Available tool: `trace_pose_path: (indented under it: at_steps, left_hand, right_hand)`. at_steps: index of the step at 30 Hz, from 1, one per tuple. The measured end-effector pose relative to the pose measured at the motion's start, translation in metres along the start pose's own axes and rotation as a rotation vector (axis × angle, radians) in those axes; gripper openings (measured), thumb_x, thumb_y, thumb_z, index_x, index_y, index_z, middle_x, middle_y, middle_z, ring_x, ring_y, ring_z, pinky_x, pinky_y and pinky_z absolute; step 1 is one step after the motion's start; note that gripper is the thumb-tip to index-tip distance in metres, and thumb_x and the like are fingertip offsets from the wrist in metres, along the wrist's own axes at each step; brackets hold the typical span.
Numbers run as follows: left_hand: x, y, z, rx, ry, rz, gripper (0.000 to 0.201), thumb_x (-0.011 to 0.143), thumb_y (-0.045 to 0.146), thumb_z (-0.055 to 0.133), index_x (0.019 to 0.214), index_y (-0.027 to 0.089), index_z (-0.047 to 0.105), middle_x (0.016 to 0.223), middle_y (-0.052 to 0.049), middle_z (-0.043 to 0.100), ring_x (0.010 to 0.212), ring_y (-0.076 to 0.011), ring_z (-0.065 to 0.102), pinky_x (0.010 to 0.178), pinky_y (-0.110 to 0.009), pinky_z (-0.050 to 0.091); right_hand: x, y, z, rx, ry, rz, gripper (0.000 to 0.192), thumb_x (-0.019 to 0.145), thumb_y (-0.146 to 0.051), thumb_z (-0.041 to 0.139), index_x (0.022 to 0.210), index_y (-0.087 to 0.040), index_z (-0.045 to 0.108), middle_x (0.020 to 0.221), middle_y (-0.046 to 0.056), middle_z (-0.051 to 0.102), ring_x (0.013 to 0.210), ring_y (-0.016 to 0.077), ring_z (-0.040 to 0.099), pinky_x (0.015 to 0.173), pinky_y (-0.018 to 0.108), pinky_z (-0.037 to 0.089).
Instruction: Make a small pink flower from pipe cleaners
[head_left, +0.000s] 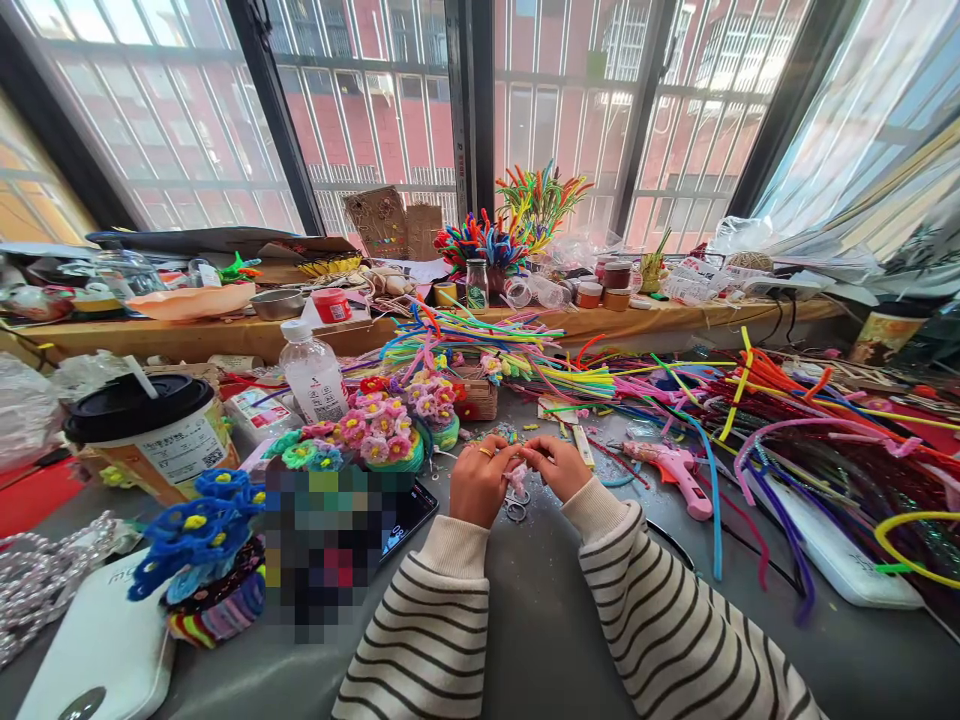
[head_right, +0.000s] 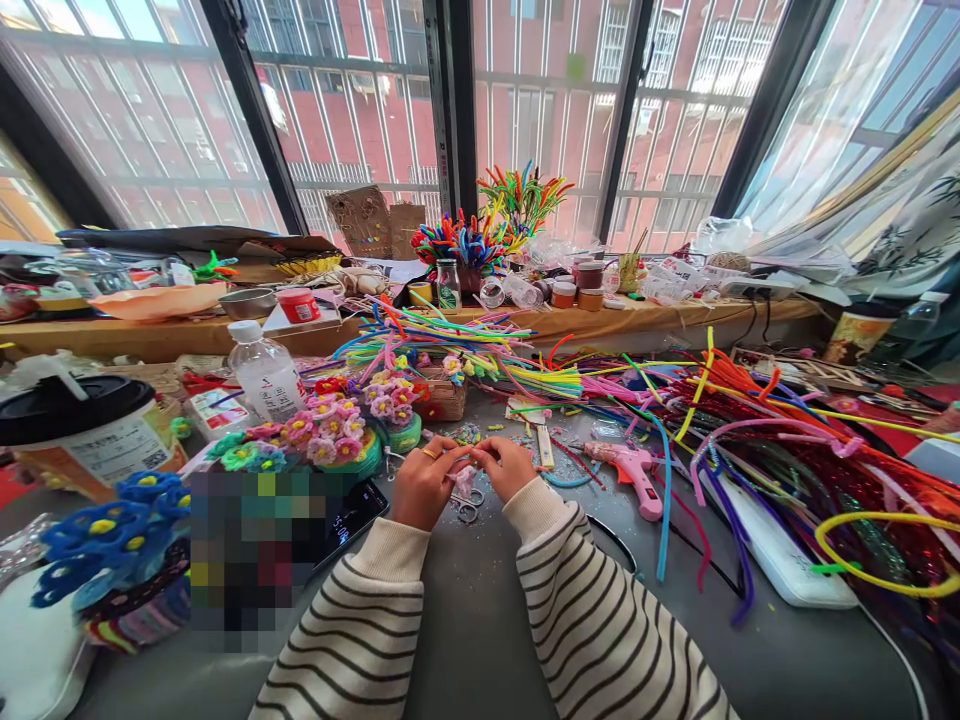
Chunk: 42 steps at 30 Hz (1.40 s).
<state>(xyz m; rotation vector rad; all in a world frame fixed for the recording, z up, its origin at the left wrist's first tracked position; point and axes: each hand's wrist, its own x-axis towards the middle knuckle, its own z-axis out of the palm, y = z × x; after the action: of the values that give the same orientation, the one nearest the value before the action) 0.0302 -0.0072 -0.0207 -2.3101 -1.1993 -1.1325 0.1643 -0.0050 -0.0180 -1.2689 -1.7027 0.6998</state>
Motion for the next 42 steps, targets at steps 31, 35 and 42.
trace_pose_path:
  at_steps: [31,35,42]
  left_hand:
    - [-0.001,0.001,0.0,-0.024,0.074,-0.064,0.018,0.073,0.026,0.044,0.072,0.018,0.061,0.066,-0.002,0.056,0.06,-0.0115,0.046,0.057,-0.022,0.033]
    - [-0.001,0.002,-0.001,-0.017,0.088,-0.055,0.017,0.072,0.025,0.045,0.071,0.018,0.06,0.067,-0.002,0.057,0.06,-0.0113,0.046,0.057,-0.022,0.033]
    - [-0.001,0.001,0.0,-0.074,0.035,-0.096,0.018,0.073,0.027,0.044,0.072,0.019,0.059,0.065,-0.002,0.055,0.059,-0.011,0.046,0.057,-0.023,0.034]
  right_hand:
    - [-0.007,0.001,0.015,0.023,0.196,-0.028,0.024,0.073,-0.036,0.039,0.07,-0.015,0.05,0.054,0.001,0.052,0.045,0.0104,0.047,0.042,0.022,0.038]
    - [-0.007,0.0,0.015,0.019,0.205,-0.032,0.025,0.073,-0.037,0.039,0.071,-0.015,0.05,0.056,0.001,0.052,0.046,0.0101,0.048,0.043,0.022,0.038]
    - [-0.007,-0.002,0.01,0.04,0.158,-0.028,0.026,0.07,-0.04,0.043,0.067,-0.015,0.05,0.056,0.001,0.052,0.046,0.0098,0.047,0.042,0.021,0.038]
